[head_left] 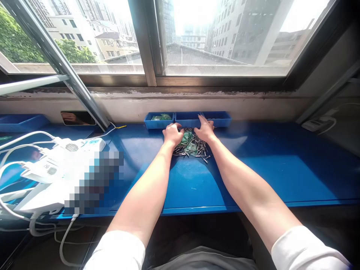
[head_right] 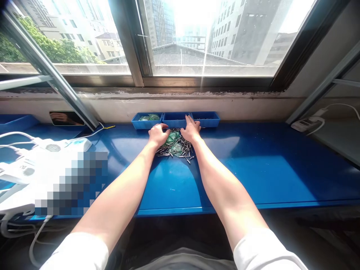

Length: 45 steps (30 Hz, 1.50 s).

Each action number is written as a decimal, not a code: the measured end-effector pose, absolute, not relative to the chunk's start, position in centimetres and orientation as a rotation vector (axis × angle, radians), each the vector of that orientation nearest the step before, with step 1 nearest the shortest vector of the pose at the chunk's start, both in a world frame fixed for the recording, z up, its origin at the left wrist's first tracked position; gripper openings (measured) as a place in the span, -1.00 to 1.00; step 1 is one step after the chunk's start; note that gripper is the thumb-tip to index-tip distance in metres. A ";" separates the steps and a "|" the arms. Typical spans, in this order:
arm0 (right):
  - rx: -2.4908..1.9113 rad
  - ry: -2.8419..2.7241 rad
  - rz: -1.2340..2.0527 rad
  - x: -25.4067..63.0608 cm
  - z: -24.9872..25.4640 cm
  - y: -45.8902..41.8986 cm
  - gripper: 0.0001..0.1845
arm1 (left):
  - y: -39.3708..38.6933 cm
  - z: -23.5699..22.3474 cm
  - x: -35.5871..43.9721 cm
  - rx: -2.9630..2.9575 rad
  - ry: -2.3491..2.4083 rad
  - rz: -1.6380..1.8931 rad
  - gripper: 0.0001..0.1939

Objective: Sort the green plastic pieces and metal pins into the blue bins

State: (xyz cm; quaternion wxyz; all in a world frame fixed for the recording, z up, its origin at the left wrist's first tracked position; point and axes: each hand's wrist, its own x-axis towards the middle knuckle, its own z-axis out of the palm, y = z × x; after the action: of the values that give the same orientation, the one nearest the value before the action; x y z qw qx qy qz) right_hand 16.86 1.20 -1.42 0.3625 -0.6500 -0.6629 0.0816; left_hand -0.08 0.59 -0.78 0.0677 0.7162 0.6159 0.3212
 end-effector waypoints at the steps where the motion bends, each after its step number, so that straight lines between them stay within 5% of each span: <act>1: -1.682 -1.727 0.233 16.9 -1.5 1.2 -0.26 | 0.6 -0.8 -0.1 2.158 1.855 0.954 -0.72; 13: -1.461 -1.721 0.068 17.1 -1.7 0.5 -0.68 | 0.8 -1.0 0.0 2.248 1.791 0.845 -0.63; 23: -1.745 -2.004 0.240 16.3 -2.4 0.9 -0.61 | 0.2 -1.2 0.1 2.380 1.726 0.611 -0.51; 37: -1.762 -1.841 0.079 16.0 -1.9 0.6 -0.64 | 0.4 -1.4 0.0 2.355 1.726 0.617 -0.51; 45: -1.889 -1.710 0.288 15.8 -1.3 0.6 -0.81 | 0.5 -1.5 0.0 2.349 1.721 0.633 -0.51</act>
State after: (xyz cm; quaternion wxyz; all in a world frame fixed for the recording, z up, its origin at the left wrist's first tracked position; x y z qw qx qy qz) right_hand 15.81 0.59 -1.34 0.2846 -0.7063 -0.6392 0.1076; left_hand 0.02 0.51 -1.55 0.0810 0.7857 0.5756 0.2118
